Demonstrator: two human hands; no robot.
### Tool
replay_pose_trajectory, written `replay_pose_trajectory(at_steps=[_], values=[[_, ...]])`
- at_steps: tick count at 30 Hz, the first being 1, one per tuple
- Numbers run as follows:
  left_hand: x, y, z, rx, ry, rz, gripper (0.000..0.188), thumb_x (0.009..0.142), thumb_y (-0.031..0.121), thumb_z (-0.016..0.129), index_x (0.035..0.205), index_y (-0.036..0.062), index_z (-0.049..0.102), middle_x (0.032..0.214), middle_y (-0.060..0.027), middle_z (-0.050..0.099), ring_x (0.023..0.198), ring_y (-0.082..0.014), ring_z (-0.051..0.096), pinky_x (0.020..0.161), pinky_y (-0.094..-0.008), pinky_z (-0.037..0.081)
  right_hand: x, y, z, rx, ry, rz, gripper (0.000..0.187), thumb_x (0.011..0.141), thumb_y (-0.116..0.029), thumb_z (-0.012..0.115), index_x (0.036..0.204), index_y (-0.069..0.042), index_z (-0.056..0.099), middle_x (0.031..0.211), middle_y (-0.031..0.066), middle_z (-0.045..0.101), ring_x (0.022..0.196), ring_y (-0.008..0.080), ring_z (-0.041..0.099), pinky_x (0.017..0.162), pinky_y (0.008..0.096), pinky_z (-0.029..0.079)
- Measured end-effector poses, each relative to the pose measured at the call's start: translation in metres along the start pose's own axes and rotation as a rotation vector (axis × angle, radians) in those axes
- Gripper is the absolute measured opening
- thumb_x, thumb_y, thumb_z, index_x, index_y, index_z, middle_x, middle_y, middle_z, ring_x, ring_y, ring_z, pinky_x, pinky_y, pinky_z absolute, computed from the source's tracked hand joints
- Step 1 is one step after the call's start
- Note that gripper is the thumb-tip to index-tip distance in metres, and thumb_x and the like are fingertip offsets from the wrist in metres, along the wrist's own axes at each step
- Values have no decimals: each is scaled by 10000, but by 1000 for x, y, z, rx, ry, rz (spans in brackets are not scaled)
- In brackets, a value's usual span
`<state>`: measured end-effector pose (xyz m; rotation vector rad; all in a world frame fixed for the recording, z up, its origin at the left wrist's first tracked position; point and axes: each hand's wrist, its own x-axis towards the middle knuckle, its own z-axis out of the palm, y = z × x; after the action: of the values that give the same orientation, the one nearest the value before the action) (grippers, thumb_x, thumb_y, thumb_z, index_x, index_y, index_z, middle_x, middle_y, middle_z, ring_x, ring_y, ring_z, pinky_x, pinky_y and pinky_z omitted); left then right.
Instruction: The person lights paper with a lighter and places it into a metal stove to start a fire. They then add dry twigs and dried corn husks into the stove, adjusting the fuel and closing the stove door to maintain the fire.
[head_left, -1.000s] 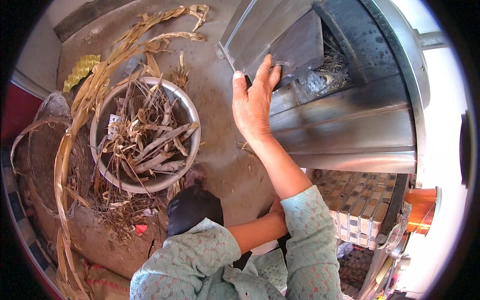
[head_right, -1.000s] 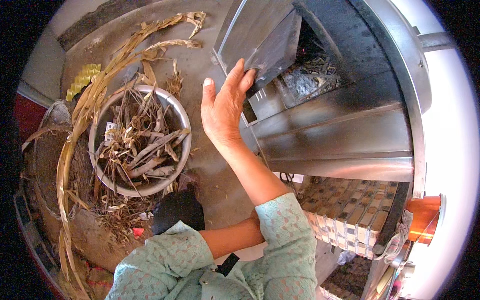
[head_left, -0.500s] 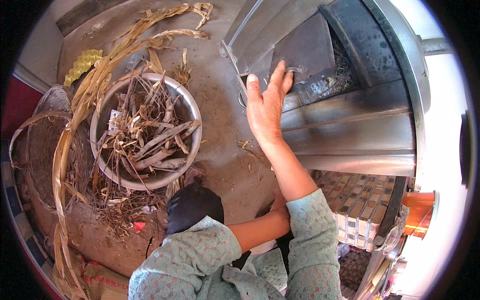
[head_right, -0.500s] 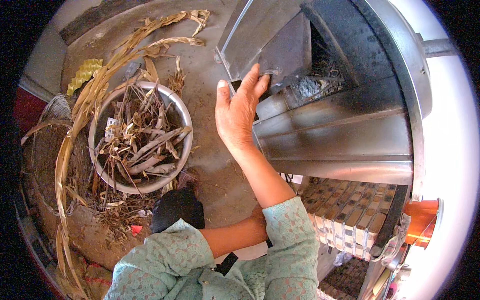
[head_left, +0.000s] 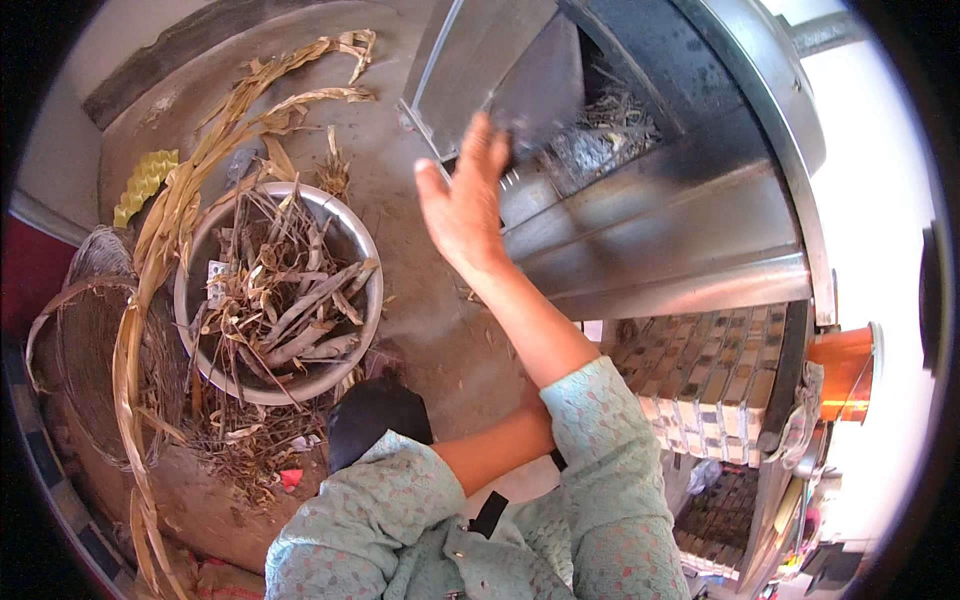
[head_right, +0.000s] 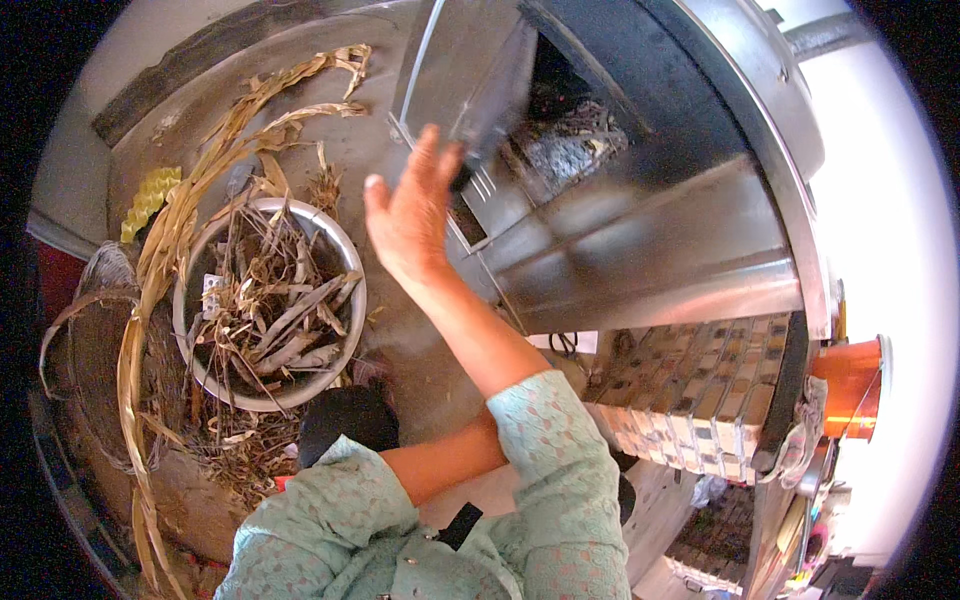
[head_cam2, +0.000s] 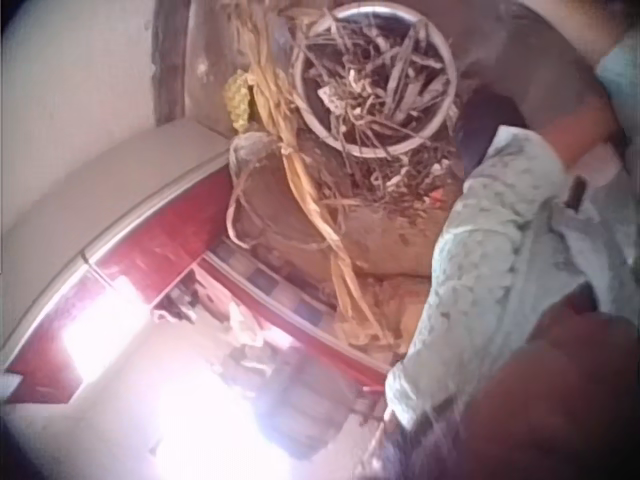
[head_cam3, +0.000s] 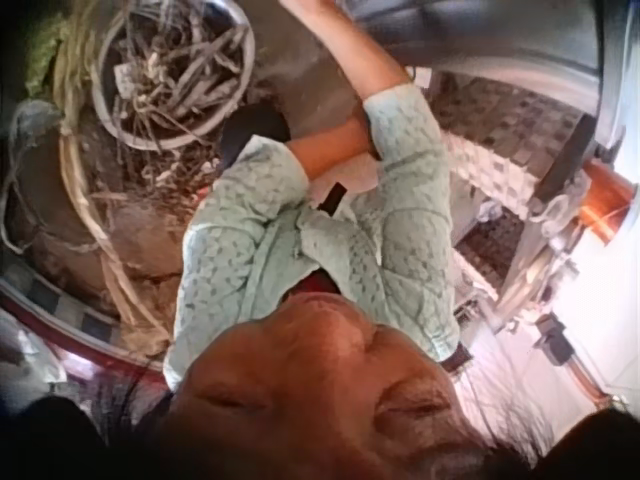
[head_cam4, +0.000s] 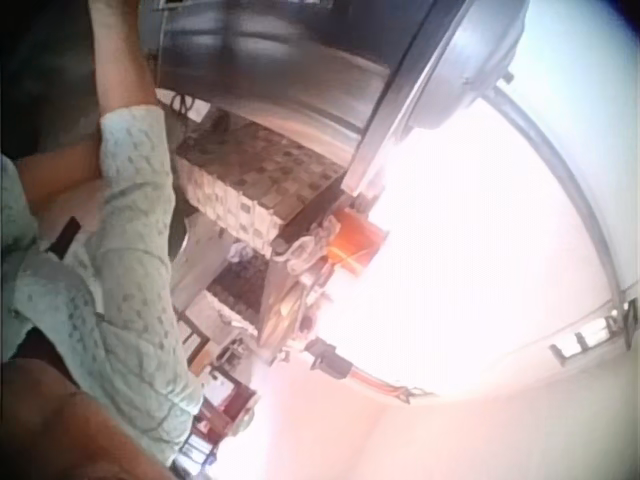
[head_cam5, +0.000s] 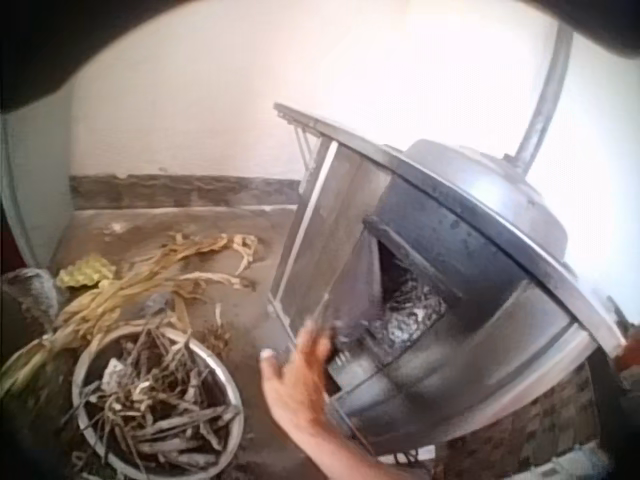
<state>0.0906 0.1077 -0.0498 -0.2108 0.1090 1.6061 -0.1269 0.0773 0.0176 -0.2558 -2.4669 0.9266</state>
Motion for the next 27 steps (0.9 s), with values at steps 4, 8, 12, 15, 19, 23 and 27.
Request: replay_pose_trajectory(at_steps=[4, 8, 12, 15, 19, 23, 27], values=[[10, -22, -32, 2001, 215, 433, 486, 944, 423, 373, 1356, 168, 406, 1440, -32, 356, 1323, -214, 308, 1084, -395, 251, -13, -21, 3, 74, -276, -63, 602, 850, -103, 578, 1382, -25, 310, 1401, 310, 254, 1217, 379, 458, 1023, 392, 377], [11, -13, -17, 2215, 569, 214, 432, 918, 263, 455, 1310, 82, 458, 1352, -88, 460, 1233, -271, 432, 1012, -507, 313, -45, -17, -37, 142, -400, -260, 434, 855, -51, 566, 1283, -83, 497, 1385, 186, 359, 1059, 222, 594, 847, 311, 510], [-36, 20, 37, 2661, 140, -341, 407, 859, 179, 535, 1217, -15, 534, 1190, -198, 561, 1116, -327, 524, 930, -564, 367, -45, 32, -103, 135, -390, -137, 291, 865, -105, 585, 1152, -62, 586, 1125, 122, 599, 816, 180, 642, 727, 269, 534], [-45, 16, 42, 2681, 26, -335, 390, 834, 190, 558, 1158, -25, 582, 1145, -207, 582, 1081, -337, 543, 915, -572, 375, -56, 81, -143, 131, -378, 184, 204, 882, -153, 582, 1044, -42, 636, 913, 93, 668, 766, 143, 638, 702, 267, 516], [-45, 9, 39, 2704, 2, -282, 370, 806, 183, 576, 1096, -41, 621, 1112, -211, 596, 1039, -344, 562, 903, -579, 379, -106, 170, -177, -157, -636, 384, 234, 911, -223, 556, 949, -4, 625, 814, 59, 629, 691, 105, 546, 642, 280, 462], [-49, -7, 36, 2859, 106, -260, 397, 788, 161, 587, 1122, -54, 604, 1126, -222, 586, 1042, -357, 556, 906, -577, 378, -180, 218, -176, -395, -790, 392, 209, 863, -180, 570, 915, 20, 606, 792, 137, 609, 731, 182, 557, 692, 350, 456], [-38, 5, 33, 2706, 42, -257, 424, 795, 161, 569, 1156, -62, 576, 1146, -241, 567, 1067, -375, 539, 921, -590, 363, -222, 215, -172, -315, -863, 290, 247, 847, -140, 579, 1036, 15, 614, 911, 158, 642, 824, 226, 610, 760, 354, 474]])
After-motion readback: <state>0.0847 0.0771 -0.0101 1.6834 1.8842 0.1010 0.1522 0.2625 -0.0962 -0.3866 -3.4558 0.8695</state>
